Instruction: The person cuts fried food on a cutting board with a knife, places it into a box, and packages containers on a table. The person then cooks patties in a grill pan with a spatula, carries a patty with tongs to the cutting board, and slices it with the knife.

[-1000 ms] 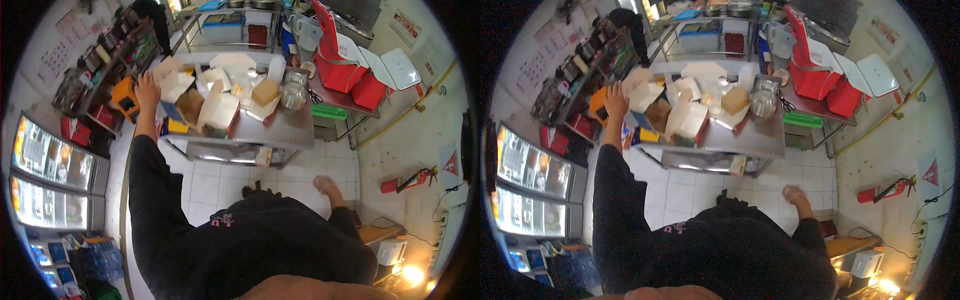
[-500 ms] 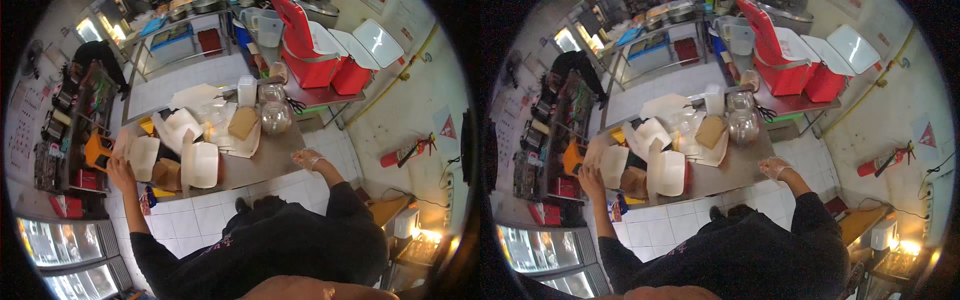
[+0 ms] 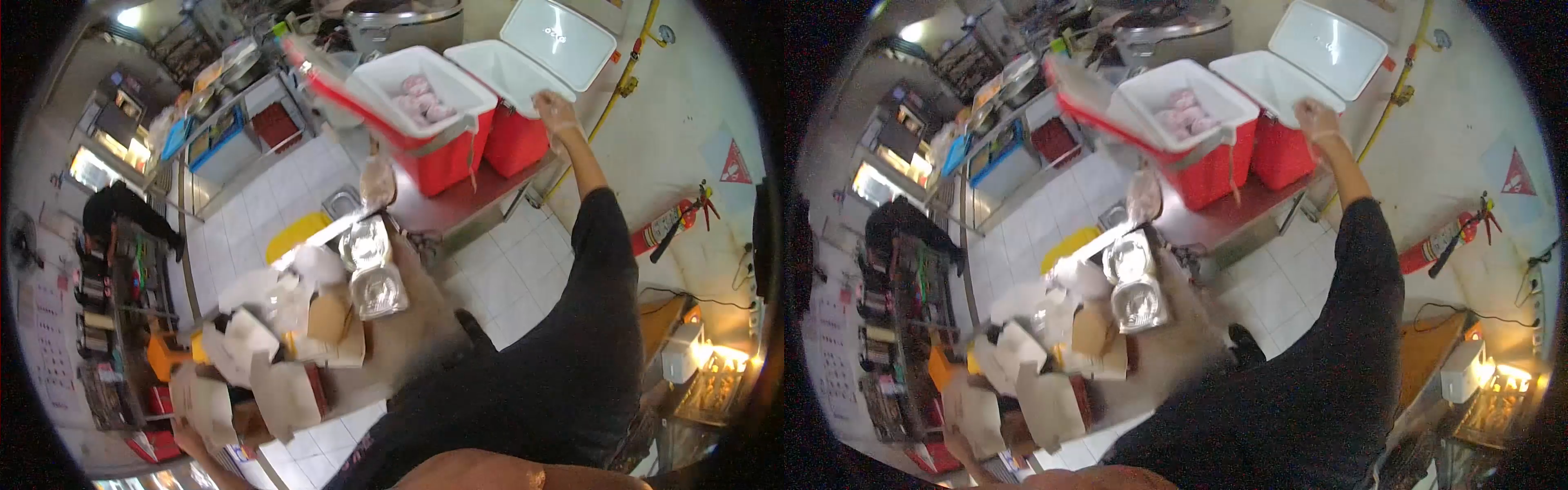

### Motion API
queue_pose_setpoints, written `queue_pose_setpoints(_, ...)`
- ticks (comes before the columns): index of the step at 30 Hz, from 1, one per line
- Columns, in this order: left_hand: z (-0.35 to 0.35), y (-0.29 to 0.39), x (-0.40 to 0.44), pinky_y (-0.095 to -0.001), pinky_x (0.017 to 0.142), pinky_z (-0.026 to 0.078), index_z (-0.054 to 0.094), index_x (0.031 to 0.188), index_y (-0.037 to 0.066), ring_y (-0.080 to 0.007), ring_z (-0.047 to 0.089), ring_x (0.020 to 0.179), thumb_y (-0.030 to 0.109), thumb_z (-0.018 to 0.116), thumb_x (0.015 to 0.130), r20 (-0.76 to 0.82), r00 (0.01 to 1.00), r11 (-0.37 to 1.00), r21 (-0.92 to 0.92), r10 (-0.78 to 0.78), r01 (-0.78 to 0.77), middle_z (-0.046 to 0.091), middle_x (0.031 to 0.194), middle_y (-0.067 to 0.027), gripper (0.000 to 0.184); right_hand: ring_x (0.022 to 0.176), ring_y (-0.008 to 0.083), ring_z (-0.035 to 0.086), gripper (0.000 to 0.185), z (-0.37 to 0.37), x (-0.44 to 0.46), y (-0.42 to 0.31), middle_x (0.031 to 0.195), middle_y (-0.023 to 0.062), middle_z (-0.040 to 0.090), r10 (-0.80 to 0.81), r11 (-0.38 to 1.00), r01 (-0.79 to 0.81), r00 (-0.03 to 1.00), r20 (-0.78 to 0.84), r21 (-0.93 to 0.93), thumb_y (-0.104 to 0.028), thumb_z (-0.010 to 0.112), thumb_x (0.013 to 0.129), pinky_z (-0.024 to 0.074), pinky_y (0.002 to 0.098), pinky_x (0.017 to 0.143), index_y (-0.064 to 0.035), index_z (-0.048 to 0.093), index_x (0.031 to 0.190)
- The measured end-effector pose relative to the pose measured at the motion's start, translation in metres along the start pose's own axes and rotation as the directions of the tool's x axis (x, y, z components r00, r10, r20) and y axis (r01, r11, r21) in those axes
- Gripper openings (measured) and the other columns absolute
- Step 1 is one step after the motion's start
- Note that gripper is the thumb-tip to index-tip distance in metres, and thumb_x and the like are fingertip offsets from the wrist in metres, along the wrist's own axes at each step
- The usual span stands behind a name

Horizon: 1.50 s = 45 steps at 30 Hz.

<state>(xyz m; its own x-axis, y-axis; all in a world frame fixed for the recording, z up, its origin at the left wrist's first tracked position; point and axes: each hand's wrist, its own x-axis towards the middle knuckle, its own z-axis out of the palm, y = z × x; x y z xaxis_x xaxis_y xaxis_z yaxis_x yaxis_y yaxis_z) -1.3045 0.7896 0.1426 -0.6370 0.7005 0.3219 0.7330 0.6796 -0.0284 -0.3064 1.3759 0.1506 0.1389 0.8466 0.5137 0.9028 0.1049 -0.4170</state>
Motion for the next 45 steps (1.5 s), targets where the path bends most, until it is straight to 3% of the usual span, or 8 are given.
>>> queue_pose_setpoints(9,0.001,0.111,0.081,-0.0385,0.084,0.052,0.063,0.118,0.002,-0.0336,0.065,0.099,0.017,0.056,0.091,-0.066,0.987,0.985,0.086,-0.145,0.150,0.066,0.114,-0.0186,0.032,0.093,0.0386,0.065,0.040,0.150,0.206,0.158,0.098,0.0220,0.068,0.086,0.870,0.237,0.791,0.605,-0.433,-0.034,0.056,0.086,0.0513,0.0450,0.083,-0.0037,0.067,0.108)
queue_pose_setpoints(23,-0.026,0.087,0.048,-0.0338,0.082,0.053,0.067,0.116,0.006,-0.0271,0.067,0.096,0.012,0.062,0.086,-0.213,0.971,0.984,-0.158,-0.112,0.079,0.069,0.108,-0.0155,0.031,0.084,0.0324,0.062,0.031,0.190,0.179,0.207,0.096,0.0200,0.064,-0.257,0.833,0.553,0.397,0.881,-0.006,-0.024,0.069,0.076,0.0483,0.0438,0.070,-0.0049,0.061,0.100)
queue_pose_setpoints(28,-0.135,0.225,0.027,-0.0424,0.062,0.052,0.064,0.122,0.023,-0.0327,0.068,0.076,0.020,0.057,0.093,-0.401,0.913,0.900,0.368,-0.072,0.232,0.070,0.092,-0.0123,0.031,0.090,0.0289,0.062,0.049,0.236,0.239,0.204,0.106,0.0203,0.062,-0.144,0.783,0.598,0.441,0.886,-0.170,-0.029,0.070,0.079,0.0506,0.0417,0.072,-0.0046,0.052,0.116)
queue_pose_setpoints(34,-0.176,0.310,-0.036,-0.0327,0.087,0.050,0.063,0.115,-0.001,-0.0222,0.066,0.098,0.008,0.060,0.089,-0.180,0.949,0.808,-0.579,-0.257,0.109,0.069,0.106,-0.0143,0.027,0.097,0.0247,0.061,0.070,0.157,0.280,0.220,0.118,0.0207,0.059,-0.065,0.855,0.413,0.686,0.724,-0.315,-0.035,0.073,0.081,0.0535,0.0393,0.075,-0.0043,0.043,0.136)
queue_pose_setpoints(40,-0.173,0.459,-0.150,-0.0323,0.059,0.046,0.066,0.105,0.000,-0.0153,0.060,0.066,0.018,0.060,0.091,0.168,0.924,0.674,-0.730,0.344,-0.118,0.067,0.078,-0.0130,0.024,0.102,0.0259,0.061,0.065,-0.116,-0.001,-0.093,0.127,0.0138,0.056,0.001,0.800,-0.300,0.867,0.497,0.520,-0.043,0.066,0.088,0.0526,0.0412,0.089,-0.0055,0.045,0.137)
queue_pose_setpoints(41,-0.156,0.480,-0.179,-0.0349,0.091,0.046,0.058,0.119,-0.003,-0.0238,0.061,0.106,0.009,0.059,0.091,0.513,0.795,0.655,-0.728,0.325,0.202,0.065,0.112,-0.0181,0.031,0.100,0.0256,0.061,0.060,-0.129,-0.063,-0.109,0.122,0.0135,0.058,-0.157,0.774,-0.240,0.824,0.544,0.586,-0.042,0.066,0.088,0.0523,0.0404,0.088,-0.0055,0.050,0.132)
queue_pose_setpoints(42,-0.152,0.510,-0.208,-0.0355,0.092,0.045,0.053,0.126,-0.003,-0.0262,0.062,0.104,0.009,0.058,0.091,0.095,0.804,0.477,-0.843,0.587,-0.248,0.064,0.114,-0.0204,0.037,0.098,0.0254,0.062,0.055,-0.135,-0.122,-0.119,0.118,0.0132,0.060,-0.339,0.741,-0.177,0.734,0.589,0.648,-0.042,0.066,0.088,0.0521,0.0396,0.088,-0.0054,0.054,0.127)
queue_pose_setpoints(45,-0.131,0.557,-0.291,-0.0430,0.082,0.050,0.055,0.126,0.000,-0.0432,0.064,0.095,0.007,0.052,0.090,0.171,0.447,0.299,-0.925,0.878,-0.233,0.066,0.099,-0.0280,0.037,0.096,0.0275,0.063,0.052,-0.164,-0.324,-0.136,0.109,0.0155,0.065,-0.390,0.826,-0.163,0.527,0.755,0.540,-0.047,0.065,0.086,0.0501,0.0389,0.087,-0.0048,0.063,0.116)
